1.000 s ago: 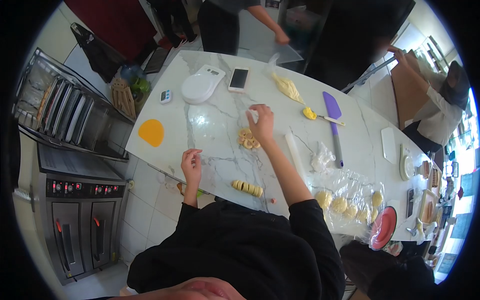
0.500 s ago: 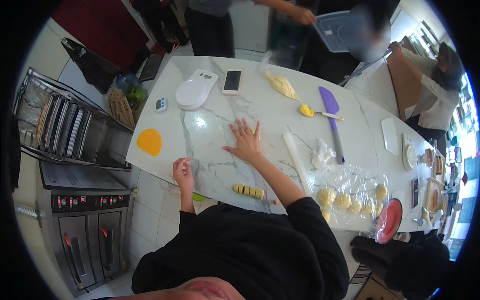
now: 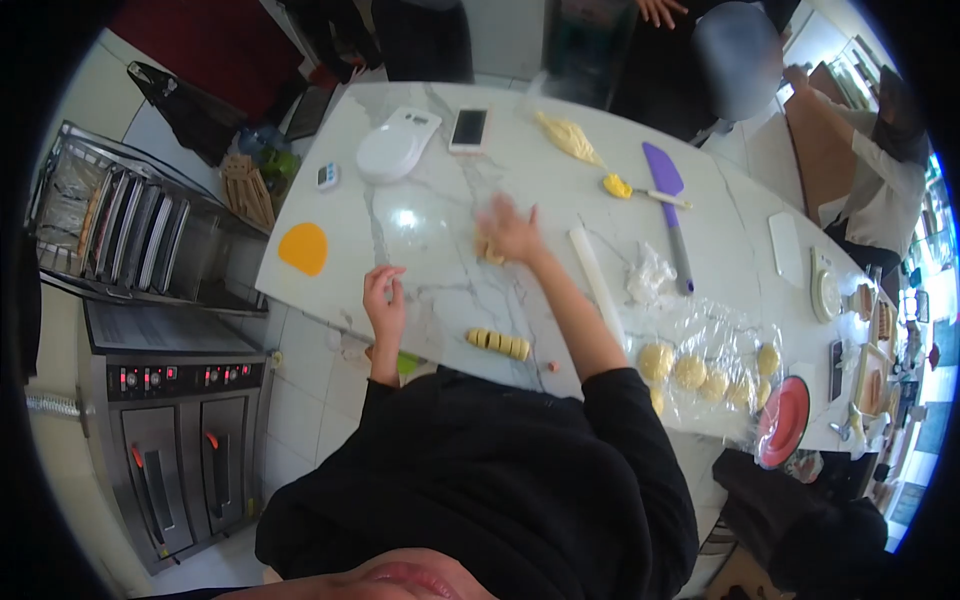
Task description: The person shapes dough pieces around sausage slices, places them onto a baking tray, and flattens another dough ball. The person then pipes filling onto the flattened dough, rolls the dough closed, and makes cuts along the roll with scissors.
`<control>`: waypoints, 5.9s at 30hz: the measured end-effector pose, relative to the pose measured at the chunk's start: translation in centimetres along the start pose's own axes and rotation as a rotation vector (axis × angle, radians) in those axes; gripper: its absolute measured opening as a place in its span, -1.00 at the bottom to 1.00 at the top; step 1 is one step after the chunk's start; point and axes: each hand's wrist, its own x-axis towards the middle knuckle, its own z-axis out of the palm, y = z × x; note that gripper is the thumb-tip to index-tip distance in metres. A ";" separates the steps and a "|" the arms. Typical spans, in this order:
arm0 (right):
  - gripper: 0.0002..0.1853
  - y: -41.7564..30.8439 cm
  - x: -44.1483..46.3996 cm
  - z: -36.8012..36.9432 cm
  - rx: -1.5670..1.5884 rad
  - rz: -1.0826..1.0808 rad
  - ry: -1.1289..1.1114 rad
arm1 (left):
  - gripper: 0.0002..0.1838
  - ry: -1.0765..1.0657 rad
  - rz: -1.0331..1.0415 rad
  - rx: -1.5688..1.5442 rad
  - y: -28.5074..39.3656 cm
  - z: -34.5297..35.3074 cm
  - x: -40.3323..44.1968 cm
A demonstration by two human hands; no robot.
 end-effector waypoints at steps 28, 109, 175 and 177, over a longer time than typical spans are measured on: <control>-0.62 -2.6 -20.6 -5.0 0.696 0.255 0.008 | -0.43 -0.741 0.279 0.007 6.3 2.4 -6.0; -0.77 0.8 -17.7 -3.4 0.290 -0.013 0.234 | -0.78 -0.901 0.484 -0.147 5.3 10.0 -2.2; -0.74 1.1 -13.7 -3.6 0.416 0.296 0.087 | -0.74 -0.733 0.093 0.111 6.0 8.7 -7.4; -0.75 1.1 -13.8 -3.5 0.385 0.289 0.130 | -0.75 -0.722 0.135 0.156 6.0 8.6 -7.4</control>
